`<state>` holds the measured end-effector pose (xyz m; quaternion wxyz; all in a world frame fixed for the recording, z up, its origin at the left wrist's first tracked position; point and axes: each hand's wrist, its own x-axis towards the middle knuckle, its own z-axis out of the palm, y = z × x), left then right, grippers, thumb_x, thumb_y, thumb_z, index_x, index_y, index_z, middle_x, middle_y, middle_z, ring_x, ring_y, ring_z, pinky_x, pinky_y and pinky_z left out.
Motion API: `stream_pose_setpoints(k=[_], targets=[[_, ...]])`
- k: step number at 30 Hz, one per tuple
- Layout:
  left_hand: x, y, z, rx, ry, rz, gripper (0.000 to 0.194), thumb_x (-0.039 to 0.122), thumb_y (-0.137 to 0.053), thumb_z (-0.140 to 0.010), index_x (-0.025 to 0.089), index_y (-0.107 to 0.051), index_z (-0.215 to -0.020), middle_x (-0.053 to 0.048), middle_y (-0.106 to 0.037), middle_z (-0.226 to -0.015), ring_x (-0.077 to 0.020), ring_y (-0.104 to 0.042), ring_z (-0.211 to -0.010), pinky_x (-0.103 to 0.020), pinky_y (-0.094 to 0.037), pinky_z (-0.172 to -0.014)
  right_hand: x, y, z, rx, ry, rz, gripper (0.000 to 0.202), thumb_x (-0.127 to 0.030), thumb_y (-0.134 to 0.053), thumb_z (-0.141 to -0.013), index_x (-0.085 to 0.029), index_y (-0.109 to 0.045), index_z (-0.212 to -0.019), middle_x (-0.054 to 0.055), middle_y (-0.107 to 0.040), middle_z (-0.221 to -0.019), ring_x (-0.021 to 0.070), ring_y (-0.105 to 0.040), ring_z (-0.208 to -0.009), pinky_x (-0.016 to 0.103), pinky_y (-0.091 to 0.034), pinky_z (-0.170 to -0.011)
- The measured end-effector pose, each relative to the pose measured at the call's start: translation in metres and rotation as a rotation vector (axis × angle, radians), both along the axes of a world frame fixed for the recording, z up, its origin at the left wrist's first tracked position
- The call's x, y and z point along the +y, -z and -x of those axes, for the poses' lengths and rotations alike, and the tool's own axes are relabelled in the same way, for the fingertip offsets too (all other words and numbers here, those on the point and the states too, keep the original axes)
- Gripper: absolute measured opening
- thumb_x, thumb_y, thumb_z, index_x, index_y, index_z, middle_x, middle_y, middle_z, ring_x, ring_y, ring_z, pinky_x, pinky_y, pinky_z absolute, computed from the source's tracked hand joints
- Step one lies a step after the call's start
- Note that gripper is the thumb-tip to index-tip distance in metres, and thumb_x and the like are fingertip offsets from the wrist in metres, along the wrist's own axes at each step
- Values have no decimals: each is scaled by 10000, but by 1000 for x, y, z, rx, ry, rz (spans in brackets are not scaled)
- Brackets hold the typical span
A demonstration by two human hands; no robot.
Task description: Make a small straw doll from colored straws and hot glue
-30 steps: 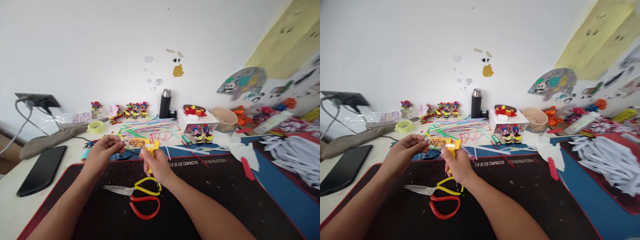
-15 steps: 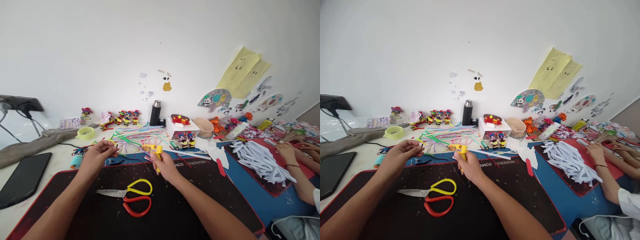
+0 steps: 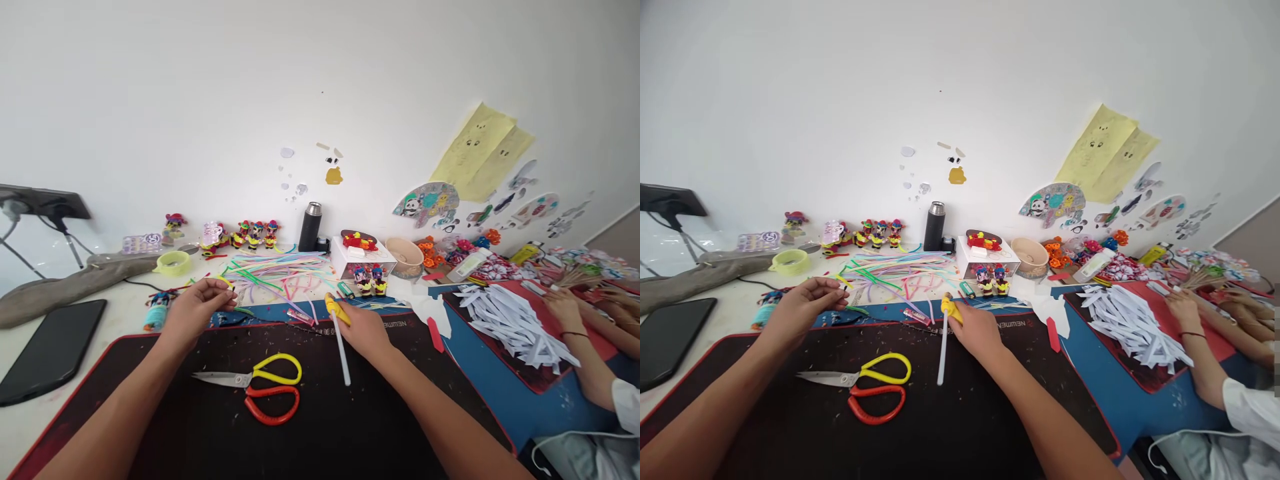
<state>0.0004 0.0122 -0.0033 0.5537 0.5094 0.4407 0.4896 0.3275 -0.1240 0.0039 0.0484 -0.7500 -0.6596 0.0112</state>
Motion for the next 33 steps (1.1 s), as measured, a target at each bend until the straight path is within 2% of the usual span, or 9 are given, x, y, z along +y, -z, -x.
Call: stream_pose_setpoints(k=[3,6,10,14,17,20,23,26,33], targets=[[-1,0,-1,-12,-2,-16,508,470,-990,-529,193,-669,-808,-41,-766,-720,-192,-726,-627,-292,-598,-649,-2,4,-4,-26,-15,35,393,-412,-496,-1073,-192,-688,-1337,129,-797,-1180,292,-762,-1016,320,-473,-769],[-1,1,-2,-15,-5,-39,456,432,-969,-560,197,-672,-813,-36,-757,-719,-189,-719,-614,-295,-596,-643,-6,5,-8,-27,-110,53,422,-466,-517,-1066,-196,-692,-1339,133,-786,-1208,299,-752,-1060,325,-490,-798],[2,5,-2,-10,-11,-32,410,410,-939,-590,210,-662,-816,-17,-756,-722,-189,-713,-618,-318,-606,-653,-13,-3,-14,14,-170,93,486,-516,-522,-1052,-211,-688,-1392,145,-750,-1307,307,-732,-1121,343,-512,-859],[3,7,-2,-27,0,-37,396,400,-929,-609,214,-657,-828,-13,-763,-729,-191,-714,-632,-332,-612,-663,-15,-19,-10,230,-124,-2,360,-451,-539,-1042,-230,-772,-1203,90,-802,-1137,261,-743,-1010,330,-507,-849],[2,5,-2,-46,0,-40,391,386,-929,-607,214,-647,-817,-8,-758,-724,-186,-710,-631,-333,-616,-665,-9,-30,10,374,-109,-69,310,-443,-566,-1031,-237,-793,-1075,49,-805,-938,227,-726,-826,309,-472,-730],[1,2,-2,-64,-12,-33,389,370,-928,-600,213,-642,-812,-6,-755,-717,-181,-710,-627,-325,-613,-662,4,-32,45,385,-203,-35,208,-373,-633,-1011,-238,-790,-1026,21,-786,-851,197,-696,-757,290,-421,-684],[1,1,-2,-79,-16,-34,381,359,-923,-601,208,-646,-816,-4,-751,-715,-177,-708,-625,-325,-613,-666,21,-24,83,316,-332,15,143,-300,-664,-1005,-235,-791,-1014,20,-792,-862,185,-700,-779,282,-397,-691],[-1,1,-3,-84,2,-46,381,366,-916,-613,202,-648,-827,-7,-746,-707,-177,-700,-618,-329,-610,-656,38,-14,113,265,-399,33,158,-303,-658,-1016,-236,-788,-1078,29,-804,-892,206,-724,-852,292,-407,-708],[-3,0,-5,-93,43,-68,405,404,-907,-643,195,-633,-857,-12,-742,-721,-184,-703,-626,-334,-606,-648,63,4,138,152,-442,91,204,-299,-612,-1022,-241,-773,-1132,66,-817,-1056,247,-750,-955,323,-472,-791]])
